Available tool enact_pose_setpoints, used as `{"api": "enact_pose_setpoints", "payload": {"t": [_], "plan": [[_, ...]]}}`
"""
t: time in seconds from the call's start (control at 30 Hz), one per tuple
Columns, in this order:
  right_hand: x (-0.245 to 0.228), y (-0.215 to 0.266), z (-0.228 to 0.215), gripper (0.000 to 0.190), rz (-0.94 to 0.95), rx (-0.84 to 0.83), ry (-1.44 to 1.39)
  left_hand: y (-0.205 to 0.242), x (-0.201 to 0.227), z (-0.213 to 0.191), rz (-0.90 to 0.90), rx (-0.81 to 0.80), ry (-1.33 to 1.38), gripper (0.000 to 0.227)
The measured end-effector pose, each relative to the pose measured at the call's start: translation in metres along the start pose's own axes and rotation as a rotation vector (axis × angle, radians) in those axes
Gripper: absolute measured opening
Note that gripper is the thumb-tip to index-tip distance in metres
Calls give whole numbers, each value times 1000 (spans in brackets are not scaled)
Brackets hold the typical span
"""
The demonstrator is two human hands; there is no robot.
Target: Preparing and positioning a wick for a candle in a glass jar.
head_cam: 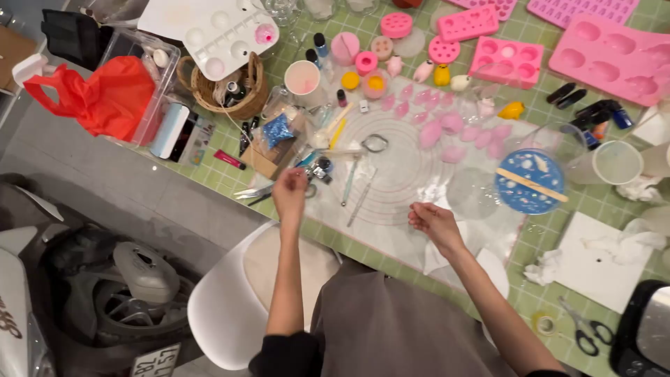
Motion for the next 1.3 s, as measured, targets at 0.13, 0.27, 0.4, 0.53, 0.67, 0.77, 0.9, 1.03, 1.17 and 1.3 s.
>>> {"api": "enact_pose_setpoints", "payload": {"t": [0.13, 0.27, 0.4, 0.53, 0.67, 0.77, 0.9, 1.03, 1.17, 1.3], "plan": [[-30, -29, 43, 28, -7, 42, 136, -49, 50, -33, -92, 67, -31, 14], [-63, -82, 81, 27, -121, -9, 280, -76, 48, -41, -47, 38, -14, 13], [-107, -129, 132, 22, -253, -78, 400, -84, 43, -41, -63, 20, -20, 11], [-139, -148, 188, 16, -314, -46, 689, -92, 57, -53, -73, 37, -108, 9], [-137, -176, 201, 15, -325, 51, 1014, -106, 59, -55, -75, 38, -75, 9], [-128, -194, 205, 15, -400, 40, 1171, -112, 71, -54, -37, 20, -94, 9], [-122, -200, 204, 17, -445, 9, 1204, -119, 72, -38, -52, -67, -43, 8], [-123, -198, 205, 17, -386, 57, 1229, -140, 100, -20, -83, -88, -134, 10], [-122, -193, 205, 25, -474, 49, 1181, -178, 152, 28, 120, -170, -141, 14], [-111, -190, 191, 18, -504, 125, 1162, -229, 197, 117, 511, -353, -412, 17]]}}
Point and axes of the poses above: each hand's wrist, its own y-axis away from the middle knuckle, its own z-axis out of the palm, x = y × z, the point moved 6 cm from there along -y, towards the middle knuckle, and after that the axes turned 4 degrees about -x, right-handed, at the moved point
